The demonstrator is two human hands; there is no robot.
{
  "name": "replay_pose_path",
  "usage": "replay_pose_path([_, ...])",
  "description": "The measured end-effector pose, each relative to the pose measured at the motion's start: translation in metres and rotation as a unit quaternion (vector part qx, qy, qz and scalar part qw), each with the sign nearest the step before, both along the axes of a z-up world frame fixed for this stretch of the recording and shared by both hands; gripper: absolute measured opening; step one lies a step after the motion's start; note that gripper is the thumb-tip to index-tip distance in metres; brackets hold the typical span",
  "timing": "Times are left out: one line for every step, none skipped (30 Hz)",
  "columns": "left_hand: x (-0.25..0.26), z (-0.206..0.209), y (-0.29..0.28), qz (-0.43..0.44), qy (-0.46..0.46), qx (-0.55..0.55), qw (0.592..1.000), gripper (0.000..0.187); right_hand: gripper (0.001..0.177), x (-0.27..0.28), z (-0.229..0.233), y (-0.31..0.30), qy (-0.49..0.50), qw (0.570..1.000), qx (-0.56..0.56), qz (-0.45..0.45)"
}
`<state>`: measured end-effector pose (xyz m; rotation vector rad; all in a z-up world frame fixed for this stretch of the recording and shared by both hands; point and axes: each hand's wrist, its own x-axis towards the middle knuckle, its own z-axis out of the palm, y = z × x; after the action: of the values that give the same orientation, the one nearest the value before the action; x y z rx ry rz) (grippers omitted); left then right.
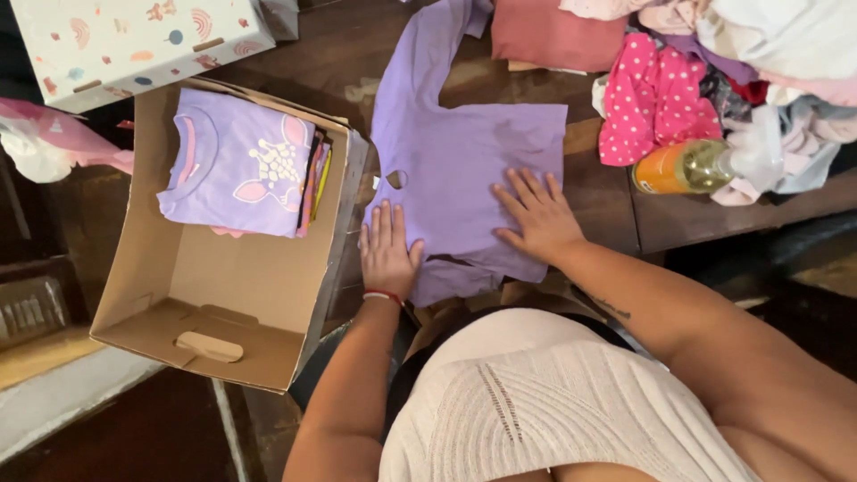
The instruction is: Folding various items of baby clothing and packing them neatly into a cardboard box.
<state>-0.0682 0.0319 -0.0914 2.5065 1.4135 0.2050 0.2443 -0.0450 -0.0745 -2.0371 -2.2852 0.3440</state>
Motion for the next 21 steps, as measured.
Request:
replay_pose_path([0.004,-0.003,-0.007,0.006,0.0,0.0,1.0,0.071,0.08,0.012,-0.003,0.005,0.0,1.0,0.0,0.006])
replay_pose_path([0.005,-0.006,-0.017,0.025,0.003,0.015,1.0,0.075,0.08,0.021,-0.007,0.006,-0.029,0.999,0.021,0.041])
replay_pose_path([0.007,-0.008,-0.028,0.045,0.007,0.031,0.998,0.08,0.081,0.031,-0.011,0.006,-0.057,0.995,0.042,0.076])
replay_pose_path([0.01,-0.005,-0.036,0.047,0.009,0.026,0.999,0.08,0.081,0.044,-0.008,0.01,-0.054,0.995,0.037,0.079])
replay_pose_path([0.014,-0.001,-0.046,0.055,0.007,-0.001,0.998,0.086,0.081,0.057,-0.005,0.013,-0.066,0.994,0.005,0.089])
replay_pose_path([0.019,0.003,-0.052,0.064,0.003,-0.025,0.998,0.091,0.081,0.071,-0.002,0.02,-0.079,0.992,-0.024,0.1])
replay_pose_path([0.02,0.003,-0.059,0.068,0.003,-0.028,0.997,0.091,0.081,0.079,-0.002,0.021,-0.079,0.991,-0.027,0.104])
replay_pose_path([0.021,0.004,-0.064,0.067,-0.006,-0.03,0.997,0.091,0.08,0.087,-0.002,0.024,-0.058,0.995,-0.027,0.081])
replay_pose_path([0.023,0.005,-0.069,0.065,-0.015,-0.033,0.997,0.091,0.08,0.095,-0.002,0.027,-0.038,0.997,-0.027,0.058])
replay_pose_path([0.022,0.015,-0.067,0.066,-0.015,-0.034,0.997,0.091,0.08,0.093,-0.001,0.022,-0.037,0.997,-0.029,0.06])
replay_pose_path([0.021,0.025,-0.064,0.113,-0.009,-0.025,0.993,0.087,0.074,0.09,0.001,0.018,-0.017,0.999,0.045,0.005])
replay_pose_path([0.021,0.034,-0.06,0.16,-0.004,-0.014,0.987,0.083,0.069,0.088,0.003,0.016,0.003,0.992,0.12,-0.047])
replay_pose_path([0.016,0.029,-0.055,0.163,-0.003,-0.014,0.986,0.083,0.069,0.085,-0.01,0.011,0.004,0.992,0.12,-0.044])
replay_pose_path([0.01,0.025,-0.055,0.198,-0.023,-0.004,0.98,0.085,0.065,0.082,-0.021,0.001,0.007,0.99,0.1,-0.101])
replay_pose_path([0.004,0.02,-0.056,0.232,-0.042,0.006,0.972,0.087,0.068,0.079,-0.033,-0.009,0.009,0.984,0.079,-0.157])
replay_pose_path([-0.002,0.003,-0.059,0.234,-0.041,0.003,0.971,0.087,0.068,0.076,-0.025,-0.013,0.009,0.985,0.075,-0.155])
replay_pose_path([-0.008,-0.014,-0.064,0.218,-0.041,0.018,0.975,0.074,0.06,0.073,-0.017,-0.017,0.025,0.982,0.014,-0.187])
replay_pose_path([-0.015,-0.031,-0.066,0.201,-0.04,0.036,0.978,0.063,0.054,0.069,-0.01,-0.019,0.042,0.974,-0.044,-0.218])
replay_pose_path([-0.017,-0.032,-0.072,0.204,-0.039,0.036,0.978,0.063,0.054,0.078,-0.013,-0.023,0.043,0.974,-0.045,-0.216])
replay_pose_path([-0.021,-0.032,-0.077,0.22,-0.034,-0.061,0.973,0.06,0.052,0.086,-0.017,-0.028,0.008,0.974,-0.042,-0.221])
replay_pose_path([-0.023,-0.033,-0.081,0.235,-0.03,-0.156,0.959,0.058,0.05,0.095,-0.02,-0.033,-0.027,0.973,-0.039,-0.225])
